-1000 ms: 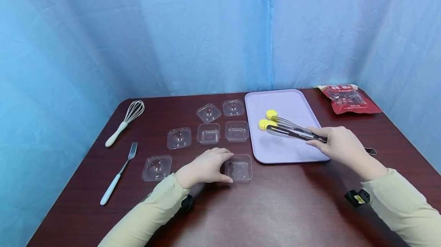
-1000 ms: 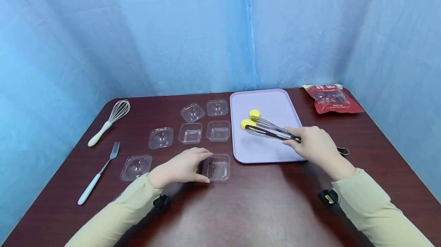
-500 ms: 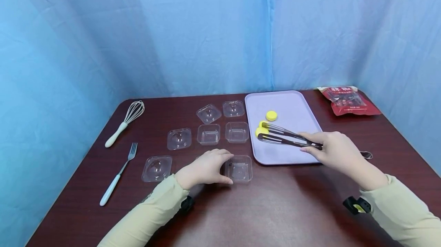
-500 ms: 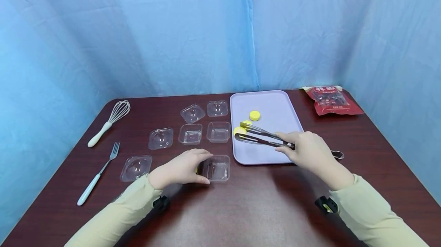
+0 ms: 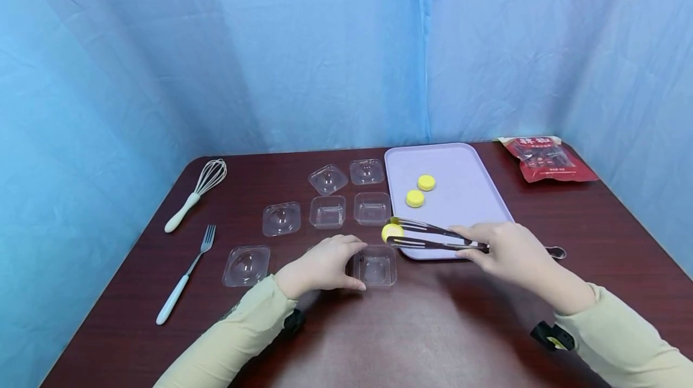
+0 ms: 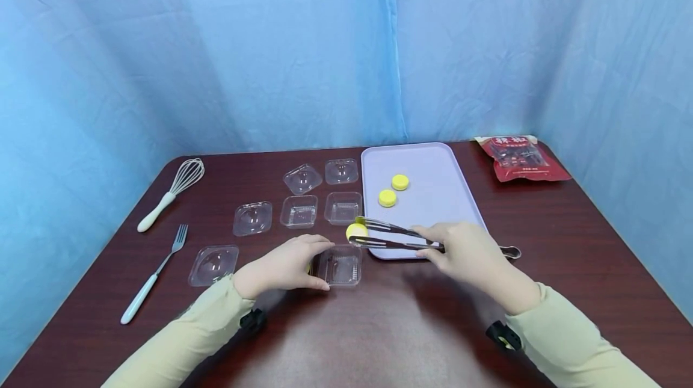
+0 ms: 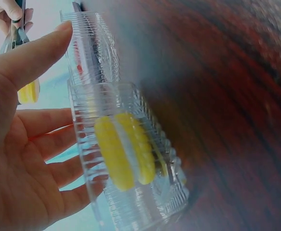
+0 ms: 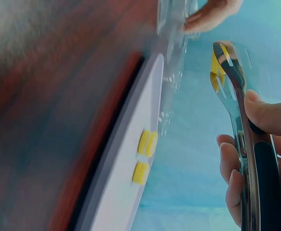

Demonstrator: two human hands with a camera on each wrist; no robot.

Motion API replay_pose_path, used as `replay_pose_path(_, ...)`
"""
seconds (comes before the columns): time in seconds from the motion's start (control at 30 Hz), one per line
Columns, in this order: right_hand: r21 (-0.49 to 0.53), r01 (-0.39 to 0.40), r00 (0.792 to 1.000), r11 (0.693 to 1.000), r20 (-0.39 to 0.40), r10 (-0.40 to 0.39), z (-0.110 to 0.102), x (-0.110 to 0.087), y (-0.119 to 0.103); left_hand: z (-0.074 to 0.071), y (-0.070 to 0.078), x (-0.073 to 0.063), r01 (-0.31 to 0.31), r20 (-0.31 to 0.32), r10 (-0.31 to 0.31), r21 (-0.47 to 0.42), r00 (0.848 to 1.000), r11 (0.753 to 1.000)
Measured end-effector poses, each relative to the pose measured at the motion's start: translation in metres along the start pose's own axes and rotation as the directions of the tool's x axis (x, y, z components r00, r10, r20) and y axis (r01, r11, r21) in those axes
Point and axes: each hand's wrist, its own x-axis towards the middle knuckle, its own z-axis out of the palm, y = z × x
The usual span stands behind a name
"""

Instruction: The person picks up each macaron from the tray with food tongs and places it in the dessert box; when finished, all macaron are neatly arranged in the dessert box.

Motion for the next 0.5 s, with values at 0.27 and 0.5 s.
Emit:
replay_pose_path(0.27,0.02,0.087,0.996,0.996,0.009,-0.087,0.011,-0.002,-0.007,0.0,0.0,0.0,0.001,0.005,-0.001,-0.014,1.0,1.0)
replay_pose_path(0.5,0.04,0.094,0.994,0.995,0.05,-0.096,0.016,-0.003,-0.013,-0.001,0.0,-0.001,0.0,0.006,0.001,-0.023,1.0,1.0)
